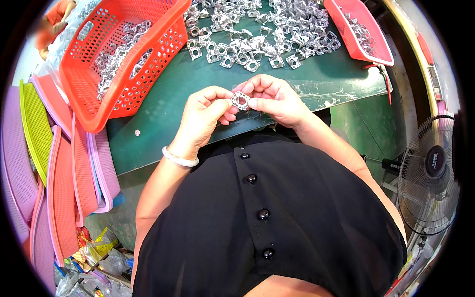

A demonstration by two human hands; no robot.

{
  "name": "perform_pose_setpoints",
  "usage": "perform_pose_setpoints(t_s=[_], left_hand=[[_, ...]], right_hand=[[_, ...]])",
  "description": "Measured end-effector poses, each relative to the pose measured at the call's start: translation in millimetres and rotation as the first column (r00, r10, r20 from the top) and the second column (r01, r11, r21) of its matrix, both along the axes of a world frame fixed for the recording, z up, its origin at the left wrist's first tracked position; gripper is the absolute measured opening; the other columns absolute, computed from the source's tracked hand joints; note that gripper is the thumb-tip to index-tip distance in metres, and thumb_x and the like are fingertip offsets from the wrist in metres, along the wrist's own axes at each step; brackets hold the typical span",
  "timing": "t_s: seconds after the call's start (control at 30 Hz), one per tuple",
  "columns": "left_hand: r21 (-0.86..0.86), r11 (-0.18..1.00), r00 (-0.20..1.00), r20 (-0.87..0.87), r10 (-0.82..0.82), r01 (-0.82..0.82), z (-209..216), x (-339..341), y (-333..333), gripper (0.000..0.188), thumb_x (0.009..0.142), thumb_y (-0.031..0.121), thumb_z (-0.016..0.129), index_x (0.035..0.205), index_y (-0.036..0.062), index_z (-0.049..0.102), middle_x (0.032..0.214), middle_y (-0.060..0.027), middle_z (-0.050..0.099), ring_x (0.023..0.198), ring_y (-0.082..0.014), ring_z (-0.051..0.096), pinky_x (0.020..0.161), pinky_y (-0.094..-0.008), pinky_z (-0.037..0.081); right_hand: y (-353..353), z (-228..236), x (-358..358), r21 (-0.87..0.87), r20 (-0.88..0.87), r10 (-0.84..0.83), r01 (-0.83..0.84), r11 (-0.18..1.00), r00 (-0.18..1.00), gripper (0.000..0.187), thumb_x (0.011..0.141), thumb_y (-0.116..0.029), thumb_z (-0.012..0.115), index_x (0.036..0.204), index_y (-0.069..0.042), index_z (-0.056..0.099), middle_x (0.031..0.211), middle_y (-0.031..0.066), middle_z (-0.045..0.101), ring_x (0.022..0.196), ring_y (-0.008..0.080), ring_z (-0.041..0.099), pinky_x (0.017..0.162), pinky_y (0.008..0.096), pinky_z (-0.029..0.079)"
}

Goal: The person repeatedly picks up small silver metal parts from a green table, manipulates them with both hands, and places them into a red basket. The task involves handling individual components one at a time.

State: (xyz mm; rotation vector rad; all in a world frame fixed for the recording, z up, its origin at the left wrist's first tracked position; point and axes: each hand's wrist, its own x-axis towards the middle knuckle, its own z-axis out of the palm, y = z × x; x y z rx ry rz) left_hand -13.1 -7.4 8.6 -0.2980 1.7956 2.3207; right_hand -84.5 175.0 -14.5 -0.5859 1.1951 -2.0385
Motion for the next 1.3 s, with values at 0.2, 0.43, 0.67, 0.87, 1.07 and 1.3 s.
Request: perform_pose_setpoints(t_s=[0.2, 0.43, 0.67, 0.87, 1.07, 1.3], left_hand=[[0.185, 0.982, 0.998, 0.057, 0.019, -0.03, -3, 2, 3, 0.011, 0.085, 0.003, 0.05, 0.093, 0.0012, 0.057, 0.08, -0.0083, 0.064, 0.065, -0.0131, 0.061, 0.058, -0.0226, 0.05], [0.223, 0.975, 1.0, 0.026, -0.01, 0.004, -5, 5, 10, 0.01, 0.087, 0.005, 0.05, 0.094, 0.0, 0.055, 0.087, -0.012, 0.064, 0.074, -0.0175, 0.064, 0.067, -0.0285, 0.054], [0.217, 0.975, 0.998, 0.045, -0.05, 0.039, -2, 5, 8, 0.019, 0.089, 0.01, 0.047, 0.098, -0.0031, 0.056, 0.091, -0.0161, 0.064, 0.077, -0.0202, 0.064, 0.069, -0.0305, 0.053], [0.219, 0.975, 0.994, 0.089, -0.063, 0.042, -2, 7, 9, 0.027, 0.09, 0.015, 0.044, 0.1, -0.0057, 0.057, 0.093, -0.0186, 0.064, 0.076, -0.0215, 0.064, 0.07, -0.0325, 0.053], [0.221, 0.974, 0.993, 0.087, -0.077, 0.056, -1, 8, 7, 0.026, 0.089, 0.013, 0.045, 0.1, -0.0064, 0.058, 0.093, -0.0192, 0.064, 0.076, -0.0219, 0.064, 0.071, -0.0323, 0.053], [0.223, 0.973, 0.99, 0.107, -0.091, 0.065, -3, 7, 7, 0.022, 0.089, 0.012, 0.049, 0.099, -0.0058, 0.059, 0.091, -0.0182, 0.065, 0.076, -0.0207, 0.064, 0.069, -0.031, 0.053]], right_hand=[[2, 3, 1, 0.033, -0.021, -0.025, 0.026, 0.999, 0.999, 0.027, 0.083, -0.001, 0.059, 0.11, 0.003, 0.054, 0.098, 0.0074, 0.062, 0.091, 0.012, 0.059, 0.084, 0.0267, 0.047], [2, 2, -1, 0.067, -0.011, -0.026, 0.027, 0.997, 1.0, 0.021, 0.085, -0.002, 0.057, 0.106, 0.003, 0.057, 0.095, 0.0086, 0.063, 0.085, 0.0116, 0.06, 0.081, 0.0262, 0.049], [3, 6, -3, 0.132, -0.048, -0.028, 0.034, 0.991, 0.998, 0.018, 0.087, -0.006, 0.055, 0.103, 0.002, 0.059, 0.091, 0.006, 0.064, 0.081, 0.0095, 0.06, 0.074, 0.0244, 0.049], [1, 10, -5, 0.153, -0.128, -0.055, 0.074, 0.985, 0.99, 0.018, 0.088, -0.008, 0.056, 0.103, 0.001, 0.061, 0.09, 0.0032, 0.063, 0.078, 0.0071, 0.056, 0.071, 0.0227, 0.048], [0, 11, -7, 0.182, -0.204, -0.039, 0.077, 0.98, 0.978, 0.019, 0.089, -0.006, 0.053, 0.105, 0.001, 0.06, 0.091, 0.0037, 0.064, 0.081, 0.0074, 0.057, 0.073, 0.0225, 0.048], [0, 10, -10, 0.226, -0.336, -0.021, 0.103, 0.969, 0.942, 0.02, 0.089, -0.003, 0.051, 0.105, 0.001, 0.06, 0.091, 0.0035, 0.063, 0.082, 0.0071, 0.057, 0.073, 0.0218, 0.047]])
